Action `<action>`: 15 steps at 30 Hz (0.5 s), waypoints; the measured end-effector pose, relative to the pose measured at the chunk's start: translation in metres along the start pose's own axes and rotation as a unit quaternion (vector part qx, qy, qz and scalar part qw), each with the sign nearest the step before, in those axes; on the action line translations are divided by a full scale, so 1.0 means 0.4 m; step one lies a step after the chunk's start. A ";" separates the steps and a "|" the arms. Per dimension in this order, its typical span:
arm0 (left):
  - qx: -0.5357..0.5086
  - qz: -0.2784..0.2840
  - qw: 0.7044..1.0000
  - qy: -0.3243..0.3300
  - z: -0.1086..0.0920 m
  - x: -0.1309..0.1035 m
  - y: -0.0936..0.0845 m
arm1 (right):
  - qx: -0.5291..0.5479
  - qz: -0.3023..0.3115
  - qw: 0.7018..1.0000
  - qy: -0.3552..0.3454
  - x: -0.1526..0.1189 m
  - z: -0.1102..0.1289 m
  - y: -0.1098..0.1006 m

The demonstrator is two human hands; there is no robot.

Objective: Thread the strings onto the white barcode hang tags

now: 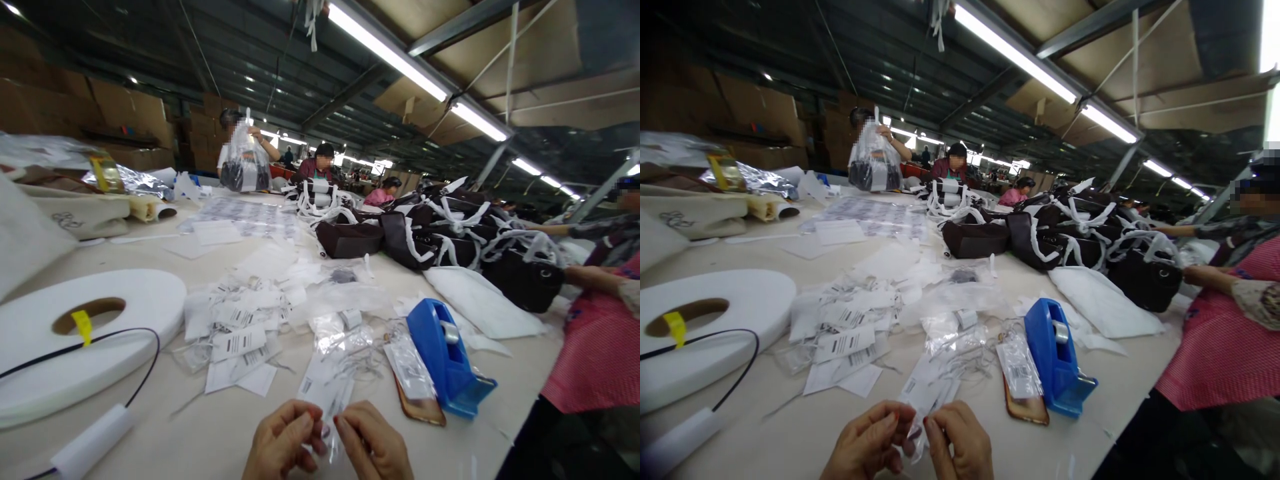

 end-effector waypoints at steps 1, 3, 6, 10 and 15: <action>0.027 0.006 1.000 0.000 0.001 -0.001 0.003 | -0.008 -0.002 1.000 -0.013 -0.002 0.004 0.003; 0.096 0.010 0.995 0.014 0.001 -0.004 0.010 | -0.014 0.003 1.000 -0.022 -0.004 0.009 0.008; 0.131 -0.003 0.991 0.015 0.006 -0.006 0.013 | 0.016 0.031 0.999 0.006 -0.001 0.012 0.005; 0.058 -0.019 0.997 -0.045 0.016 -0.007 0.009 | 0.064 0.003 0.996 0.068 -0.002 0.004 -0.038; -0.002 -0.017 0.997 -0.069 0.008 -0.009 0.011 | 0.048 0.021 0.998 0.019 -0.043 -0.027 -0.061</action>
Point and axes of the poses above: each hand's wrist, its own x-axis towards the middle knuckle, its own y-axis out of the palm, z = x × y, the point moved 4 cm from there along x, towards the middle knuckle, and after that the axes turned 4 degrees about y, right-handed, at the moved point
